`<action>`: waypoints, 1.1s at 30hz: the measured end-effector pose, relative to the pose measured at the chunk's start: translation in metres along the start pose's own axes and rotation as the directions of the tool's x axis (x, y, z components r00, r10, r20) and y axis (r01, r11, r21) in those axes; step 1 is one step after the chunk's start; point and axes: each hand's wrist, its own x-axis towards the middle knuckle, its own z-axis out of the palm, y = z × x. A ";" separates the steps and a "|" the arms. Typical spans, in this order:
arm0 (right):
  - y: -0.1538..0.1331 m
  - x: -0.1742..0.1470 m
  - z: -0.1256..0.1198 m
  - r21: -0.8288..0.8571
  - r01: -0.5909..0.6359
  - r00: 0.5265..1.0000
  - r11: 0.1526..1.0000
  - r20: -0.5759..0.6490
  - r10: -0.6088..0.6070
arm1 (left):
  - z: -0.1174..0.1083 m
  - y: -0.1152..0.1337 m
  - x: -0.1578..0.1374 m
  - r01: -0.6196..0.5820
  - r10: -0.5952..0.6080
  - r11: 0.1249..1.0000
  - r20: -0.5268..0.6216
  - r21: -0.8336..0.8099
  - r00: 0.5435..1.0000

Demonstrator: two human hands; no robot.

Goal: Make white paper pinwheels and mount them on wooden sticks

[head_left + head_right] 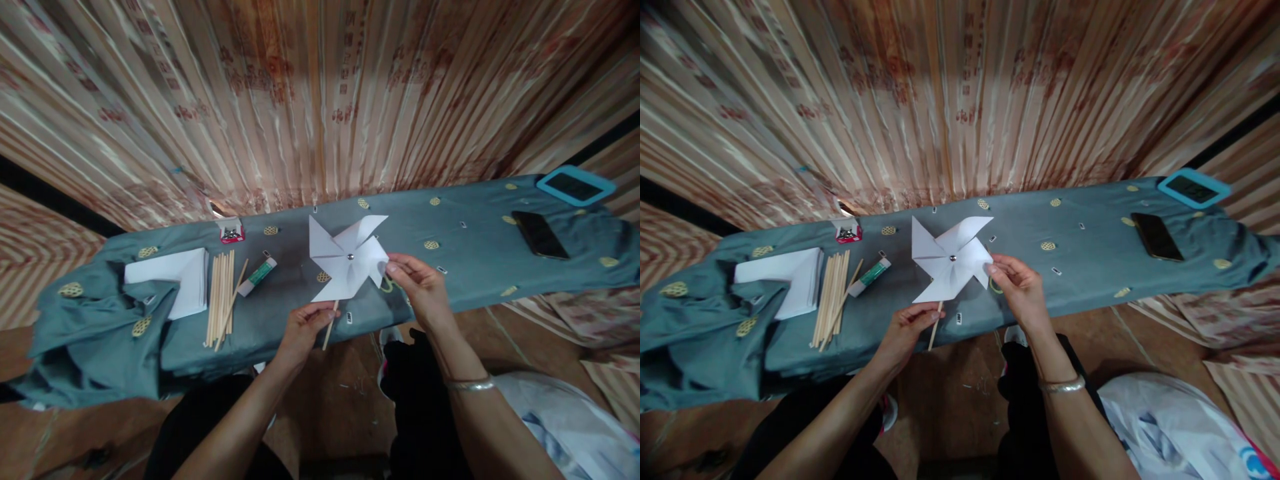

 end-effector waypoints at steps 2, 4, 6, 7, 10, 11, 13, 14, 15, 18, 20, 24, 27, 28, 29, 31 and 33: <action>0.002 -0.001 0.002 -0.001 -0.029 0.999 1.000 0.021 0.029 | 0.000 0.000 0.001 0.005 -0.005 1.000 0.001 -0.009 1.000; 0.002 -0.003 0.004 0.005 -0.052 0.998 0.999 0.020 0.051 | 0.000 0.000 0.001 0.012 -0.012 1.000 0.000 -0.015 1.000; 0.001 -0.004 0.005 0.008 -0.068 0.997 0.998 0.022 0.067 | 0.000 0.001 0.002 0.018 -0.018 1.000 -0.005 -0.017 1.000; 0.001 -0.005 0.005 0.003 -0.074 0.997 0.997 0.028 0.073 | 0.000 0.001 0.002 0.020 -0.020 1.000 -0.007 -0.017 1.000; 0.001 -0.008 0.007 -0.037 -0.088 0.994 0.995 0.059 0.090 | 0.000 0.002 0.001 0.018 -0.019 1.000 -0.014 -0.019 1.000; 0.001 -0.009 0.007 -0.054 -0.093 0.992 0.994 0.076 0.097 | 0.001 0.003 0.001 0.018 -0.018 1.000 -0.015 -0.022 1.000; 0.002 -0.011 0.009 -0.071 -0.101 0.988 0.992 0.113 0.109 | 0.001 0.004 0.001 0.018 -0.018 0.999 -0.015 -0.027 1.000; 0.003 -0.012 0.010 -0.073 -0.104 0.985 0.992 0.131 0.113 | 0.001 0.004 0.000 0.017 -0.017 1.000 -0.014 -0.026 1.000; 0.003 -0.014 0.011 -0.073 -0.108 0.981 0.991 0.151 0.118 | 0.000 0.004 0.000 0.015 -0.015 1.000 -0.016 -0.025 1.000; 0.004 -0.018 0.015 -0.073 -0.108 0.975 0.991 0.186 0.120 | 0.000 0.003 0.001 0.005 -0.005 1.000 -0.015 -0.020 1.000; 0.004 -0.021 0.018 -0.075 -0.102 0.971 0.992 0.208 0.116 | -0.001 0.003 0.001 -0.001 0.000 1.000 -0.010 -0.023 1.000; 0.002 -0.025 0.024 -0.077 -0.101 0.955 0.992 0.273 0.119 | -0.001 0.002 0.003 -0.002 0.001 1.000 -0.020 -0.029 1.000; 0.001 -0.029 0.028 -0.085 -0.116 0.940 0.990 0.312 0.137 | -0.001 0.003 0.002 -0.008 0.007 0.999 -0.008 -0.042 1.000; 0.001 -0.030 0.029 -0.088 -0.125 0.935 0.988 0.321 0.147 | -0.001 0.003 0.001 -0.008 0.008 0.999 0.003 -0.047 1.000; 0.002 -0.031 0.030 -0.088 -0.135 0.930 0.987 0.331 0.157 | 0.000 0.004 0.000 -0.006 0.007 0.999 0.013 -0.049 1.000; 0.002 -0.033 0.032 -0.081 -0.149 0.921 0.986 0.350 0.168 | 0.001 0.004 -0.001 -0.001 0.003 0.999 0.028 -0.049 1.000; 0.003 -0.035 0.036 -0.056 -0.159 0.916 0.986 0.365 0.169 | 0.001 0.004 -0.001 -0.003 0.005 0.999 0.040 -0.049 0.999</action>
